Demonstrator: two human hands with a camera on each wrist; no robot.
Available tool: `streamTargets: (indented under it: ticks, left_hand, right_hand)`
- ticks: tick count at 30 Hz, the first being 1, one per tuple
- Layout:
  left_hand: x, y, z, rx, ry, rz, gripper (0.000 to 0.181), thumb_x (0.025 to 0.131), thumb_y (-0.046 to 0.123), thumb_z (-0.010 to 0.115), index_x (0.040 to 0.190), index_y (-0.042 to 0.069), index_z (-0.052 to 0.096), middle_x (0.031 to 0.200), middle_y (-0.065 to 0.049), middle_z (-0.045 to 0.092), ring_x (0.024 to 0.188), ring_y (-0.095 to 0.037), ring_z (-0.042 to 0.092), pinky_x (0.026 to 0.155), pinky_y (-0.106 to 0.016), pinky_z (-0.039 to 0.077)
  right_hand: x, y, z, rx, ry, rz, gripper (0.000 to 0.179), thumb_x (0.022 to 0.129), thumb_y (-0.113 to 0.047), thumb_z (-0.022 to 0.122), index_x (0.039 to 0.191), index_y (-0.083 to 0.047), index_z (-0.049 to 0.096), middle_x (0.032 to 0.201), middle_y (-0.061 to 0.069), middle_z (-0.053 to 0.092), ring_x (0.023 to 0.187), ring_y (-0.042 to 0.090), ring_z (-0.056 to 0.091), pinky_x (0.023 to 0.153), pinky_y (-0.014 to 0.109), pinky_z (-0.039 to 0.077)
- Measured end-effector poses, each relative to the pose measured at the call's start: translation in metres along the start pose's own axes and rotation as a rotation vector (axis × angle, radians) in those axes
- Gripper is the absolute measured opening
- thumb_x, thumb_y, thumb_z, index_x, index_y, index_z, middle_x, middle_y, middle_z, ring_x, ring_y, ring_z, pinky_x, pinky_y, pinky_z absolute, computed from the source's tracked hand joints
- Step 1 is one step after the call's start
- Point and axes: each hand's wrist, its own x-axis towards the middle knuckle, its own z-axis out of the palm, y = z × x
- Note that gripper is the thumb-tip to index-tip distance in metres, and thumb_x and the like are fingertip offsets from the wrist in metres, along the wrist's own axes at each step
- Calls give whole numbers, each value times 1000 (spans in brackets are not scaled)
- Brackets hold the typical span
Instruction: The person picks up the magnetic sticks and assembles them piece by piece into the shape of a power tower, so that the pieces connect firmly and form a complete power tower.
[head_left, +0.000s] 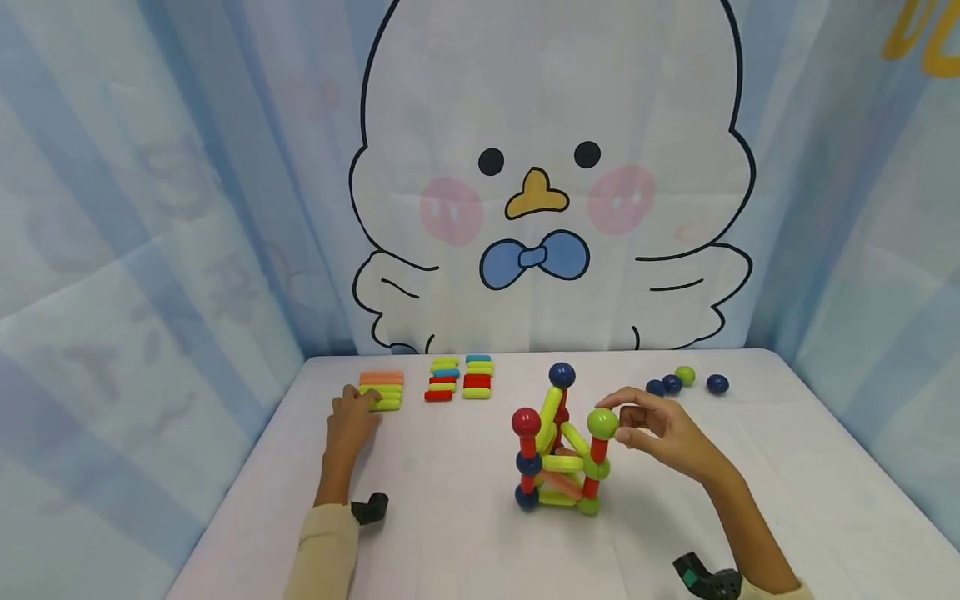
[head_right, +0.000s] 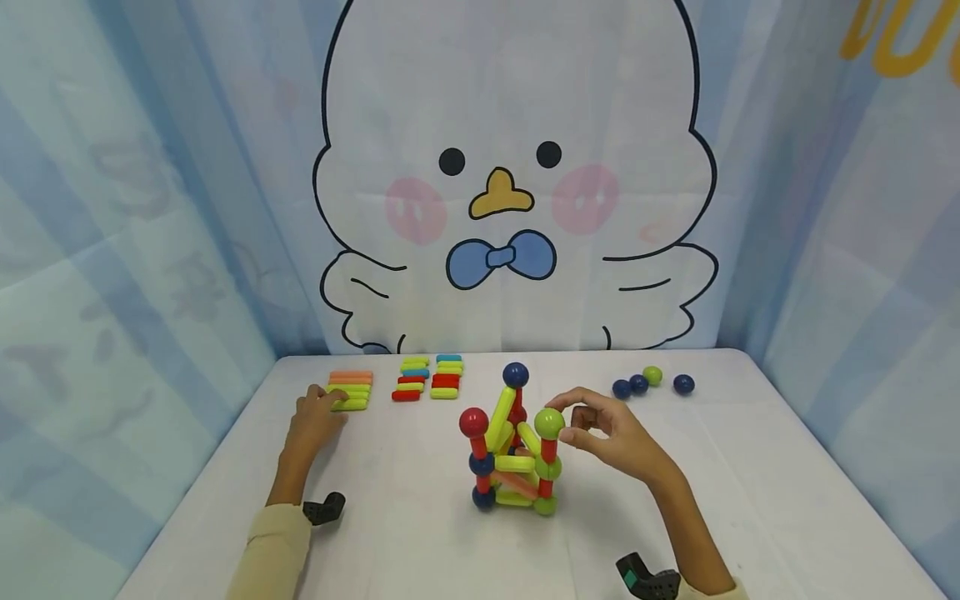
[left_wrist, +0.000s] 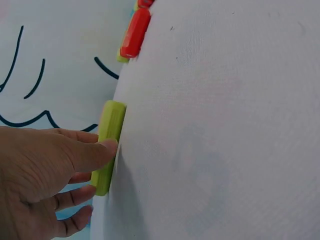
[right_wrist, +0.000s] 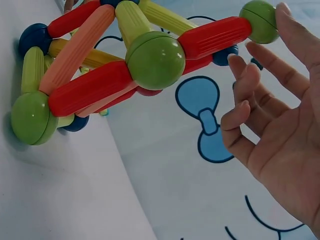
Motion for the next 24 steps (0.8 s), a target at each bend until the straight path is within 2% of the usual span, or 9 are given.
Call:
streamTargets:
  ticks: [4,7,10,12,14,17,19,21,24]
  left_hand:
    - [-1,3,-3,98,16,4,26,88,14,72,111,6,66,112,-21,52,105,-39,50,83,-55,49]
    - [-4,5,-6,139,-19,1,23,86,15,74,105,5,67,106,-19,57,99,-35,54,81,-51,52]
    - [-8,7,-8,141,-59,11,22,86,17,75,102,5,66,101,-15,62,92,-29,58,77,-47,53]
    - [-12,9,-8,102,-91,24,21,87,17,73,103,5,65,98,-11,64,88,-25,58,75,-43,52]
    - [-17,13,-7,-9,-109,65,20,89,17,71,104,4,64,97,-9,66,86,-21,59,74,-40,52]
    - [-28,25,-8,-281,-159,147,21,92,17,68,107,4,61,99,-8,66,87,-19,59,78,-35,53]
    - [-36,38,-10,-488,-201,224,25,93,20,66,111,4,60,104,-9,67,91,-19,60,82,-33,54]
    - [-44,54,-15,-689,-241,263,30,93,25,67,115,6,58,106,-9,66,92,-19,61,82,-31,54]
    - [-59,79,-25,-960,-233,312,35,93,27,68,118,7,54,107,-5,66,91,-17,62,79,-26,54]
  right_hand:
    - [-1,1,2,-28,-62,-9,28,88,-3,68,114,-8,62,89,3,62,72,14,58,70,25,53]
    - [-1,2,4,-60,-99,12,26,86,-5,71,110,-11,63,85,-3,62,70,13,57,67,25,52]
    - [-1,2,7,-115,-118,35,25,85,-10,72,108,-13,63,82,-6,61,69,11,55,64,25,51]
    - [-1,2,10,-149,-137,50,25,86,-14,73,109,-12,63,85,-7,62,71,10,55,64,24,51]
    - [-1,3,13,-171,-157,66,26,86,-17,73,110,-11,64,87,-6,64,73,9,56,64,24,51]
    - [-1,3,15,-186,-180,76,28,87,-20,73,111,-10,63,91,-5,66,75,8,56,66,24,51]
    - [-2,2,16,-192,-179,78,28,87,-20,73,111,-9,63,90,-5,66,75,8,56,66,23,52]
    - [-2,2,15,-197,-173,76,29,87,-20,73,111,-9,62,90,-5,66,75,8,57,66,23,52]
    - [-2,1,15,-203,-173,74,29,88,-20,73,112,-8,62,89,-5,66,75,8,57,66,23,52]
